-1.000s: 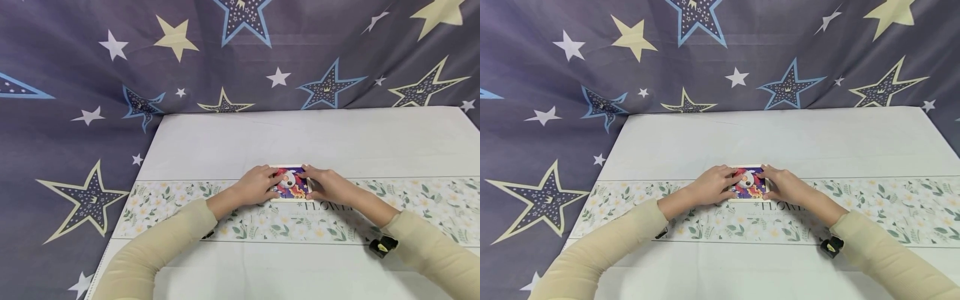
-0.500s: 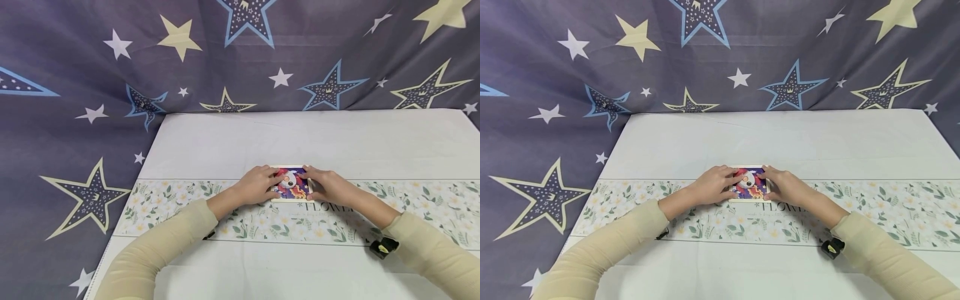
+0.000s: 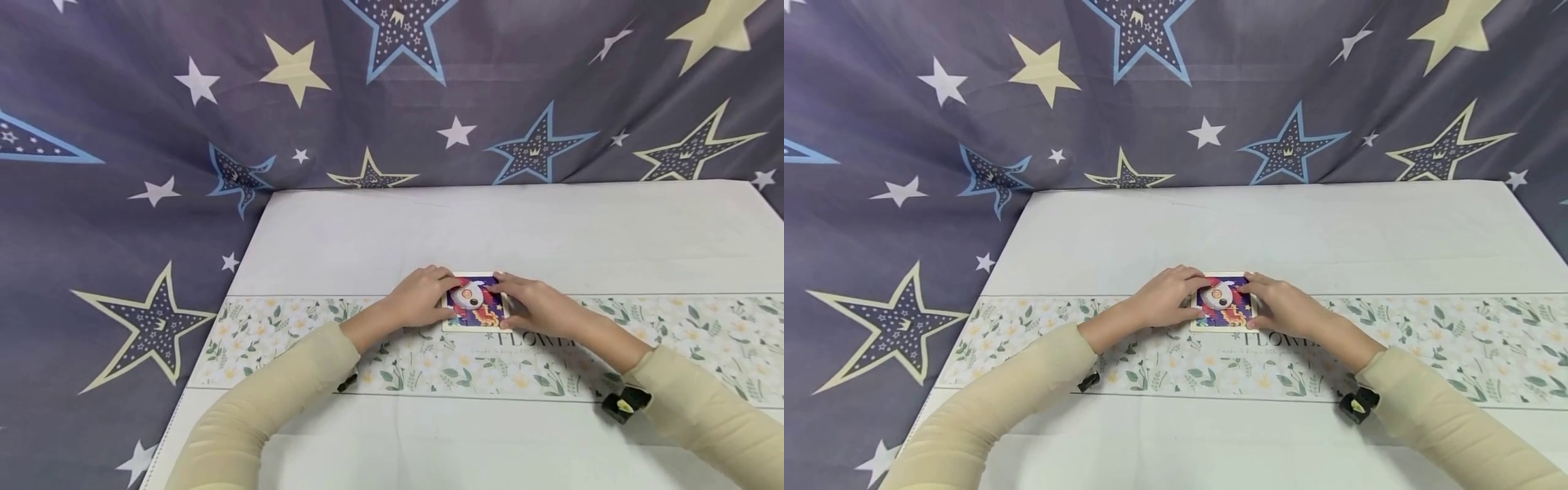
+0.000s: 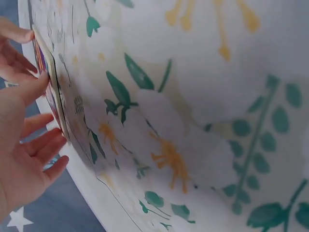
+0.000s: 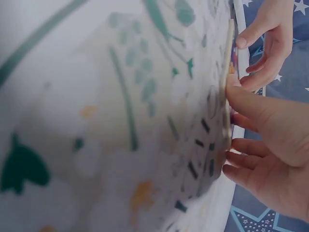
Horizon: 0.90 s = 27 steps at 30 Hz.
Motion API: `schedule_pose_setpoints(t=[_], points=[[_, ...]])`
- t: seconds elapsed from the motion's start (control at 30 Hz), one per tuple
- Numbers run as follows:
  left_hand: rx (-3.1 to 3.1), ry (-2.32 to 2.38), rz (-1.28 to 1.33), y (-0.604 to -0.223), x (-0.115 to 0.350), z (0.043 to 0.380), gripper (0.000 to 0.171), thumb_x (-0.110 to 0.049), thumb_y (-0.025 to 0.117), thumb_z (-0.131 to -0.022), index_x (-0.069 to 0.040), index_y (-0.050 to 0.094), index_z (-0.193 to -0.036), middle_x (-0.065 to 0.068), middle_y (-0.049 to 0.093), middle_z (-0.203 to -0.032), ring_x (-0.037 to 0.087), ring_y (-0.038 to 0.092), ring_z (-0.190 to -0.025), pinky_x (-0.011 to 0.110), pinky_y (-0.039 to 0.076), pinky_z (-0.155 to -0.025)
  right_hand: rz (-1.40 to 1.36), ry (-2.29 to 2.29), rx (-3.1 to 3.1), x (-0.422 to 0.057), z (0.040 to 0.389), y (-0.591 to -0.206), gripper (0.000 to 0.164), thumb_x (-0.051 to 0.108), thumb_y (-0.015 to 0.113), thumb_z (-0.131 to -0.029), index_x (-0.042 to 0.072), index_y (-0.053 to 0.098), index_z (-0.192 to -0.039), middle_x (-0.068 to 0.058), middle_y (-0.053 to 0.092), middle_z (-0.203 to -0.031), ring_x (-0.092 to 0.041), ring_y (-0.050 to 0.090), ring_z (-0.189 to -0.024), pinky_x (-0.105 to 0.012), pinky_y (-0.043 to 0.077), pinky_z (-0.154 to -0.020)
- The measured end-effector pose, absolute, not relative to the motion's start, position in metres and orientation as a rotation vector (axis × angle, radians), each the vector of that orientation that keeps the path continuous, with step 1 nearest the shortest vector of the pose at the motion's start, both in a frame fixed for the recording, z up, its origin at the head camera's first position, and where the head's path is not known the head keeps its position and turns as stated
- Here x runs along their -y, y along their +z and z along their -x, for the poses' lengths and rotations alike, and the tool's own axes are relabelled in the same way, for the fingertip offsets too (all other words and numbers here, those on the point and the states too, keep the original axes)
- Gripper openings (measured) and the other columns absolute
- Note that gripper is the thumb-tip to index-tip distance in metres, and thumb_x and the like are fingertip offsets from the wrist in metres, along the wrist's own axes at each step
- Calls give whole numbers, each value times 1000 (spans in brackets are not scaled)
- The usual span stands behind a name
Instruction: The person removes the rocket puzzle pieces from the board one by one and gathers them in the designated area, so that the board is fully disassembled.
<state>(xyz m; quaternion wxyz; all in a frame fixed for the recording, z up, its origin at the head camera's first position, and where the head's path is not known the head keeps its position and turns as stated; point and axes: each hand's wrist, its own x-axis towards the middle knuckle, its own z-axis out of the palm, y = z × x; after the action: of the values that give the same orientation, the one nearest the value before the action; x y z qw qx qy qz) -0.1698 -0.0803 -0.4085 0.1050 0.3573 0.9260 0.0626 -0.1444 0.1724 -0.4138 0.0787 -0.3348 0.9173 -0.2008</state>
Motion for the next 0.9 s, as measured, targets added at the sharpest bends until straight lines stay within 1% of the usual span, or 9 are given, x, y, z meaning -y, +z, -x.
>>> schedule_pose_setpoints(t=[0.17,0.27,0.3,0.43,0.5,0.53,0.67,0.9], points=[[-2760,169,-971,-409,77,173,62,-45,61,-91,-10,49,-140,8,52,-137,22,50,-125,36,42,-107,987,-511,-2803,-167,142,-406,62,26,77,-80,0,55,-131,-27,45,-144,-44,45,-132,-52,45,-101],[-2784,149,-947,-410,75,175,59,-45,60,-92,-8,51,-137,8,53,-133,21,51,-121,35,43,-105,1022,-510,-2815,-161,141,-404,60,27,76,-82,0,55,-132,-26,46,-143,-42,50,-129,-49,49,-98],[-2792,149,-942,-411,74,176,58,-45,60,-92,-8,52,-136,8,54,-132,21,51,-120,35,43,-104,1038,-514,-2809,-158,140,-404,59,27,75,-83,0,55,-132,-25,47,-143,-39,57,-120,-47,51,-96],[-2809,132,-940,-412,72,177,53,-43,60,-92,-8,56,-132,7,56,-128,20,53,-115,33,44,-102,1143,-529,-2762,-151,138,-409,57,25,72,-86,3,54,-135,-24,50,-141,-35,63,-111,-43,54,-88],[-2807,139,-934,-412,70,178,51,-42,62,-91,-8,57,-129,7,58,-125,20,54,-113,32,45,-100,1195,-535,-2742,-149,137,-412,56,21,71,-86,3,53,-136,-24,50,-141,-36,64,-110,-43,55,-87],[-2806,140,-928,-411,69,178,50,-41,63,-90,-8,58,-128,7,58,-124,20,54,-112,32,46,-99,1223,-532,-2738,-149,137,-414,55,20,71,-87,3,53,-136,-24,50,-140,-39,60,-117,-44,55,-88],[-2798,168,-870,-408,64,180,44,-35,66,-89,-8,60,-123,7,60,-119,20,55,-108,31,47,-97,1260,-510,-2734,-147,136,-417,52,15,70,-87,5,54,-135,-24,50,-141,-41,57,-120,-45,54,-89],[-2791,338,-673,-403,57,184,32,-29,69,-89,-8,65,-112,6,62,-109,19,56,-103,30,49,-91,1245,-473,-2736,-145,136,-416,50,13,70,-87,7,56,-134,-24,50,-141,-40,52,-127,-47,52,-92]])
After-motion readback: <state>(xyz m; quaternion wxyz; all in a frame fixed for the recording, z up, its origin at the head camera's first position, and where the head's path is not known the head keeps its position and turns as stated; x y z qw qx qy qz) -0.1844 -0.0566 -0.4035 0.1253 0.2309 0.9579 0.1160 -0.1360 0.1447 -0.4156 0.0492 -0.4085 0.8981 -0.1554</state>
